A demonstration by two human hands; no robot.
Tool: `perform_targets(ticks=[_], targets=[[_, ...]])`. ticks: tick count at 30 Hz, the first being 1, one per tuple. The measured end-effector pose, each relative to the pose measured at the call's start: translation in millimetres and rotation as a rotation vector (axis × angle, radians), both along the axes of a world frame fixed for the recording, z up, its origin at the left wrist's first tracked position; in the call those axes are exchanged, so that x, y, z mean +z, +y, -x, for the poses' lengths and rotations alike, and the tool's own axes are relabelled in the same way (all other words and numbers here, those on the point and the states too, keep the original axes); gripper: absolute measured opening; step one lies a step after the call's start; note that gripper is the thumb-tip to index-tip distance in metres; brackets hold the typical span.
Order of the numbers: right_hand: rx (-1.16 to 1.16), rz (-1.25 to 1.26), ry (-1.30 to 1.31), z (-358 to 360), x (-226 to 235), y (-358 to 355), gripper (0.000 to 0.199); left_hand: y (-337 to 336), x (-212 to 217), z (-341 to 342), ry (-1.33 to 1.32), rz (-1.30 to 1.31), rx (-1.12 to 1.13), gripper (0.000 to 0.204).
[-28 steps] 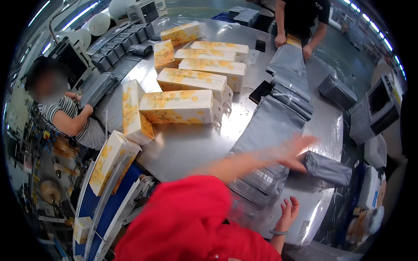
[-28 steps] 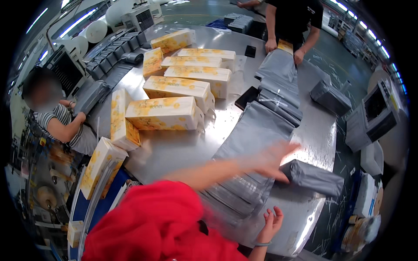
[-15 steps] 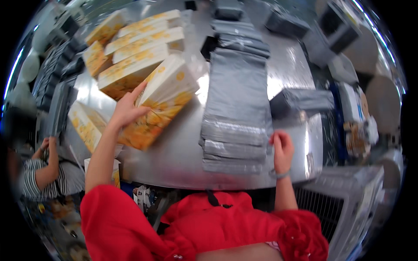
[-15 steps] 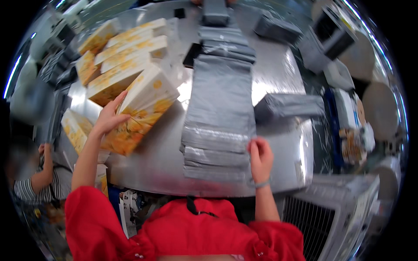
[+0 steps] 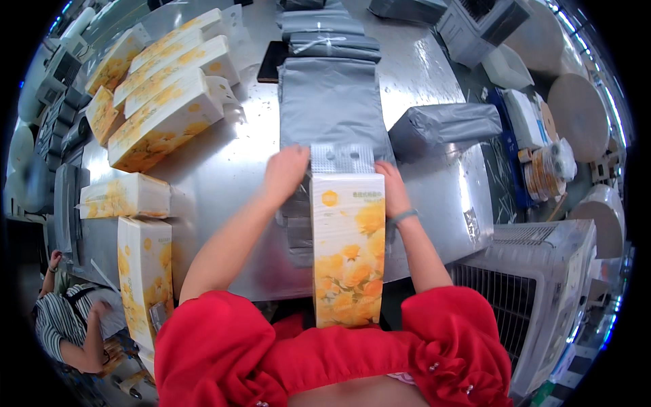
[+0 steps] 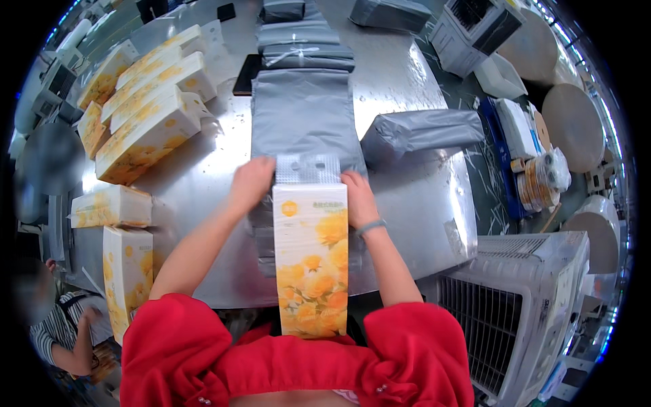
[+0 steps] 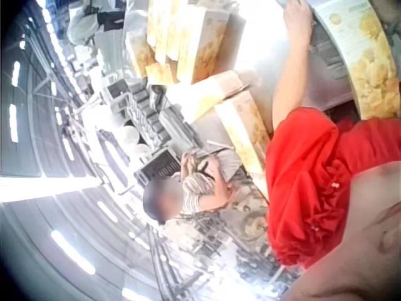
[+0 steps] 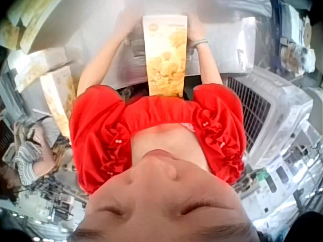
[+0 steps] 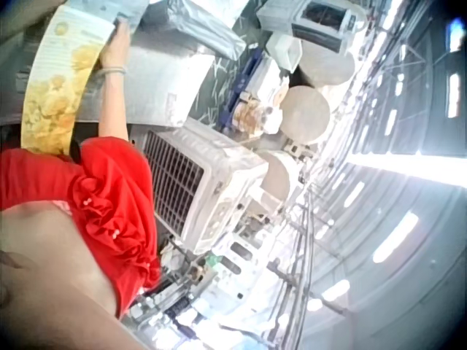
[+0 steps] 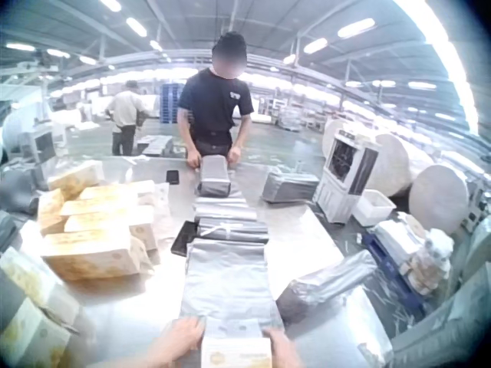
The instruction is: The person places rectangular yellow boxes into grey plastic shipping bags and folds the bags closed by hand.
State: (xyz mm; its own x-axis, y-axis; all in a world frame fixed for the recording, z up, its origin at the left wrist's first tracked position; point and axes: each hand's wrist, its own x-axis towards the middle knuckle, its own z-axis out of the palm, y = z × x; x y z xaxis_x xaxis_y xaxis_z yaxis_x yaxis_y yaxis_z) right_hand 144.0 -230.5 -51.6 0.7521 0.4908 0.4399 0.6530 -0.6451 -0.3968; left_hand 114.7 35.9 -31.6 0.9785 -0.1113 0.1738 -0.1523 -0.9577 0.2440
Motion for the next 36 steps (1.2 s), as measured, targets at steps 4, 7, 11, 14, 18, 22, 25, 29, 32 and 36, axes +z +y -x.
perform_targets(ticks=[4,7,11,14,18,22,25,29,32,36], targets=[[-0.127,-0.295,0.202,5,27,3,0.011,-8,36,26,-0.124,0.53,0.005,0.005],[-0.09,-0.385,0.015,26,18,-3,0.017,-28,5,69,-0.463,0.459,-0.044,0.01],[-0.101,-0.302,0.223,-6,25,6,0.04,-34,6,45,-0.297,0.619,0.227,0.026],[-0.033,-0.087,0.292,-41,46,7,0.06,-13,25,27,-0.156,0.562,0.294,0.021],[0.029,0.212,0.232,-51,56,16,0.079,5,40,13,0.052,0.379,0.262,0.015],[-0.125,0.31,-0.012,-61,45,44,0.056,-1,47,11,0.042,0.225,0.206,0.023],[-0.133,-0.034,0.107,-56,31,36,0.036,-12,46,14,-0.102,0.266,0.23,0.027],[-0.146,-0.468,0.33,-2,24,4,0.028,-37,20,69,-0.379,0.461,0.153,0.033],[-0.159,-0.357,0.264,-2,-9,-3,0.027,-58,-5,68,-0.297,0.581,0.272,0.027],[-0.143,-0.042,0.296,-15,-12,-4,0.02,-36,-11,35,0.103,0.311,0.408,0.017]])
